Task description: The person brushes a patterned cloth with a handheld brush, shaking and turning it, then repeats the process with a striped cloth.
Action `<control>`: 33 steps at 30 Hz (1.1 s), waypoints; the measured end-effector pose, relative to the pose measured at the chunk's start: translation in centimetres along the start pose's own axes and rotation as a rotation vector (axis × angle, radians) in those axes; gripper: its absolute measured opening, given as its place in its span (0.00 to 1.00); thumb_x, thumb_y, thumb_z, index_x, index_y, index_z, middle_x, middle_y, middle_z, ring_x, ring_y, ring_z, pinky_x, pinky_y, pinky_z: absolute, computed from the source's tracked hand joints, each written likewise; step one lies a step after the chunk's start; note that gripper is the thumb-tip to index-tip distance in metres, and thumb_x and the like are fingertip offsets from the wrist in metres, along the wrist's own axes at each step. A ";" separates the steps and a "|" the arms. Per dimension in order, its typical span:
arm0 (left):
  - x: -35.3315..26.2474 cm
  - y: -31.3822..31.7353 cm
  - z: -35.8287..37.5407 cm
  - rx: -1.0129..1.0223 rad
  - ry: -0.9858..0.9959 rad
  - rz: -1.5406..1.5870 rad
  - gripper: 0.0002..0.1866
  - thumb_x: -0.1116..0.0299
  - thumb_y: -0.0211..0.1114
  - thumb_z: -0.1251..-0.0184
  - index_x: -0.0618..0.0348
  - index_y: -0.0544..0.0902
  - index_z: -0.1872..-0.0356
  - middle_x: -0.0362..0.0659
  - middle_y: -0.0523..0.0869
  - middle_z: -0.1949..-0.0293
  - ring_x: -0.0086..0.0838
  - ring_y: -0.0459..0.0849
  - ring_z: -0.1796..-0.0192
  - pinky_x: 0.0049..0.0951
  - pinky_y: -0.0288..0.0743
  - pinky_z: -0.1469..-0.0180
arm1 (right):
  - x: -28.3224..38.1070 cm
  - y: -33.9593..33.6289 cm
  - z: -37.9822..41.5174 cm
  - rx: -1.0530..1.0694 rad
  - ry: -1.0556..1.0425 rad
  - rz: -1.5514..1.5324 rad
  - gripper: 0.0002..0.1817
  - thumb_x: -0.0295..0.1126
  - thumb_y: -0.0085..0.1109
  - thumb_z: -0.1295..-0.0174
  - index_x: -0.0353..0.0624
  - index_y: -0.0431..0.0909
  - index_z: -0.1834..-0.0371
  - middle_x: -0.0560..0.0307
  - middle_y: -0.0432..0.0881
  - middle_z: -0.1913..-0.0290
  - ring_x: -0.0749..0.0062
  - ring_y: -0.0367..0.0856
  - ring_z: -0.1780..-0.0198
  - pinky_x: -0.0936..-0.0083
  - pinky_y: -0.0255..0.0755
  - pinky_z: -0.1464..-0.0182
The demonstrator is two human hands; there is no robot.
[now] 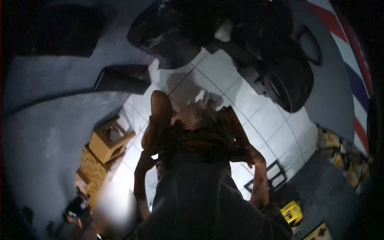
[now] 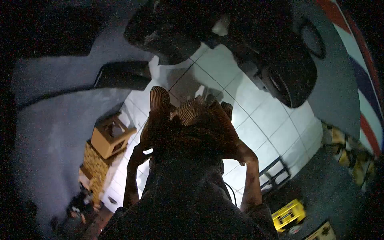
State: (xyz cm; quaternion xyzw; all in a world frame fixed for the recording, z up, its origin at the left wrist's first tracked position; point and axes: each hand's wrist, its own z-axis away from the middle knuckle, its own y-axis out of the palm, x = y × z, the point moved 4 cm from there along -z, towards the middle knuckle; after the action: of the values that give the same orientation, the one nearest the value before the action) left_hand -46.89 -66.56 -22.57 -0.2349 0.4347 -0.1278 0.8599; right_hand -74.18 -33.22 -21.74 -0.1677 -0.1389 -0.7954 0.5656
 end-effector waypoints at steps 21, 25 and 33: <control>2.9 -18.9 1.4 -0.903 -0.133 0.312 0.16 0.89 0.59 0.55 0.66 0.76 0.61 0.44 0.80 0.60 0.22 0.75 0.71 0.21 0.70 0.70 | 39.4 5.3 -10.2 0.016 -0.708 0.218 0.10 0.31 0.55 0.37 0.42 0.72 0.54 0.61 0.74 0.66 0.80 0.70 0.67 0.79 0.67 0.67; 4.0 -26.0 0.6 -0.908 0.198 0.384 0.22 0.86 0.62 0.66 0.60 0.77 0.62 0.49 0.78 0.57 0.38 0.81 0.55 0.29 0.74 0.55 | 46.7 9.8 -10.0 0.188 -0.976 0.452 0.12 0.35 0.56 0.37 0.41 0.74 0.54 0.56 0.77 0.60 0.74 0.77 0.60 0.75 0.74 0.62; -0.2 -37.2 1.8 -0.562 0.374 -0.245 0.18 0.74 0.63 0.52 0.51 0.83 0.55 0.48 0.76 0.57 0.41 0.82 0.59 0.34 0.80 0.57 | 58.9 17.4 -4.7 0.814 -0.657 1.285 0.21 0.41 0.61 0.40 0.45 0.77 0.46 0.55 0.82 0.54 0.74 0.78 0.56 0.74 0.72 0.53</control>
State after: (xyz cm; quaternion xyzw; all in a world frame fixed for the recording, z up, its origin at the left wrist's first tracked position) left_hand -46.12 -97.80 -2.36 -0.4852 0.5712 -0.1462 0.6457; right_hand -76.12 -90.97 -0.53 -0.2204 -0.4513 -0.1151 0.8571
